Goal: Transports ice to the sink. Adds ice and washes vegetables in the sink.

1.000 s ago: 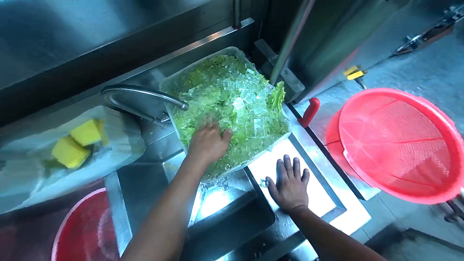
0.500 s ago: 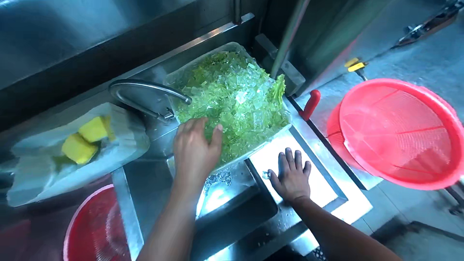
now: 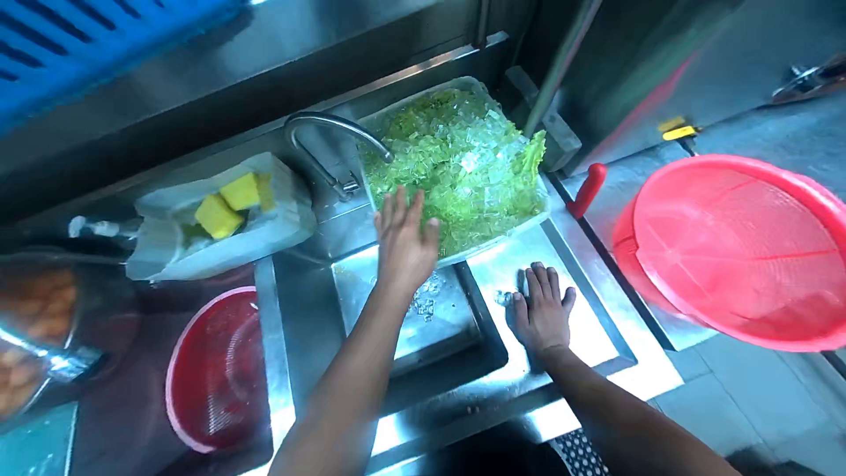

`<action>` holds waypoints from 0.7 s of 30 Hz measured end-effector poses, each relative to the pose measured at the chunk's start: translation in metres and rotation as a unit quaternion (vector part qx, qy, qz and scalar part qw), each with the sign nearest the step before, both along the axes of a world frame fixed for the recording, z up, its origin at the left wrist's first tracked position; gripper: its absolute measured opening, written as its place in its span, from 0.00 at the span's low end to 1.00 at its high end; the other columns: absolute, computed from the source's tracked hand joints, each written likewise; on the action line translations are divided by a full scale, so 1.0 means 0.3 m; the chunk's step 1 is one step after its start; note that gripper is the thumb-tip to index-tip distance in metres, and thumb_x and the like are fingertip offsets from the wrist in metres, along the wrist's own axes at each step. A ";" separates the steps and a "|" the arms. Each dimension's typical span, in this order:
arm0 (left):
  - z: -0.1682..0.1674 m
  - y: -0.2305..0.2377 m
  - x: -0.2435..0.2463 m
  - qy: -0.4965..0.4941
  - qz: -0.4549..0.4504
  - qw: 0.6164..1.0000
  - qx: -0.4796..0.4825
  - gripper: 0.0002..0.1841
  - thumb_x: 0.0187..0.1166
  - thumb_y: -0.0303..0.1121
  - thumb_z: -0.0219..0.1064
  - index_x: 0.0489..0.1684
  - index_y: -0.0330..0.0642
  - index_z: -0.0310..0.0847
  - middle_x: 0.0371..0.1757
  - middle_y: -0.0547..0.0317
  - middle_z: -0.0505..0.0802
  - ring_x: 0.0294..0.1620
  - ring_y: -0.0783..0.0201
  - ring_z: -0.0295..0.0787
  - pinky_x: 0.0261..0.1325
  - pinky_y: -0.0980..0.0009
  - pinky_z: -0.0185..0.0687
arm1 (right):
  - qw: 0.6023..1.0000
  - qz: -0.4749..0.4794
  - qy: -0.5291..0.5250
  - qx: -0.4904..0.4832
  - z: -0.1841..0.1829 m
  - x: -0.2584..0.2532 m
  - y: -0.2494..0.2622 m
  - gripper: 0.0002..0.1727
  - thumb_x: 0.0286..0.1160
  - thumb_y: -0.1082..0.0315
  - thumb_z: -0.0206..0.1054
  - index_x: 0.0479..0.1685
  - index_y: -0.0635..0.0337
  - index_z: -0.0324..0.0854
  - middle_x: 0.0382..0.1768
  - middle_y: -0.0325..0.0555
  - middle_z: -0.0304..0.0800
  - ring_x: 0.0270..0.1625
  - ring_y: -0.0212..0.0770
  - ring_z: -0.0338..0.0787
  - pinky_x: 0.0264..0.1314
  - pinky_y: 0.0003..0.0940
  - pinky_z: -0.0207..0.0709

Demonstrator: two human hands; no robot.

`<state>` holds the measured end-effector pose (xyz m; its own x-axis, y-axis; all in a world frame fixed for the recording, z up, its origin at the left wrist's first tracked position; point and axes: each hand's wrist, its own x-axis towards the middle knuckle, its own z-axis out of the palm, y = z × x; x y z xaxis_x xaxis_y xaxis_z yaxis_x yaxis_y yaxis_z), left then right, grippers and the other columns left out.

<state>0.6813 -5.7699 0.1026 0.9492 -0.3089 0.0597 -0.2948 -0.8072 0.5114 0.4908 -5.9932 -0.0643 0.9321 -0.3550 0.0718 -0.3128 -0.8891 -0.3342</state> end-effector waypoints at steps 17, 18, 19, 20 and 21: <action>-0.574 1.028 -0.591 0.059 0.282 0.938 0.196 0.46 0.69 0.37 0.72 0.94 0.47 0.55 0.96 0.45 0.54 0.85 0.30 0.67 0.66 0.33 0.79 | 0.957 0.174 -0.199 0.121 0.359 0.179 0.103 0.13 0.72 0.72 0.60 0.42 0.62 0.91 0.47 0.51 0.90 0.45 0.41 0.91 0.47 0.36 0.89; -0.565 1.022 -0.591 0.082 0.288 0.932 0.205 0.46 0.70 0.35 0.71 0.95 0.49 0.53 0.96 0.47 0.53 0.83 0.29 0.69 0.60 0.32 0.82 | 0.946 0.196 -0.233 0.108 0.431 0.229 0.126 0.13 0.72 0.72 0.59 0.42 0.63 0.91 0.47 0.52 0.90 0.46 0.43 0.91 0.46 0.38 0.88; -0.559 1.022 -0.587 0.096 0.292 0.929 0.207 0.46 0.70 0.34 0.71 0.95 0.50 0.52 0.97 0.48 0.52 0.82 0.28 0.70 0.58 0.31 0.83 | 0.939 0.215 -0.254 0.092 0.494 0.293 0.147 0.13 0.73 0.72 0.59 0.44 0.64 0.90 0.48 0.54 0.89 0.49 0.45 0.90 0.50 0.40 0.88; -0.551 1.024 -0.579 0.103 0.296 0.927 0.204 0.46 0.71 0.34 0.71 0.95 0.51 0.52 0.97 0.48 0.52 0.80 0.28 0.72 0.56 0.31 0.83 | 0.934 0.231 -0.263 0.079 0.547 0.370 0.167 0.14 0.74 0.73 0.59 0.47 0.65 0.90 0.50 0.55 0.89 0.54 0.49 0.89 0.56 0.45 0.86; -0.542 1.026 -0.570 0.110 0.303 0.926 0.197 0.45 0.72 0.34 0.71 0.96 0.52 0.52 0.97 0.50 0.52 0.79 0.29 0.73 0.55 0.32 0.84 | 0.933 0.241 -0.257 0.072 0.593 0.451 0.188 0.15 0.75 0.74 0.59 0.52 0.66 0.89 0.54 0.57 0.89 0.61 0.53 0.88 0.64 0.51 0.83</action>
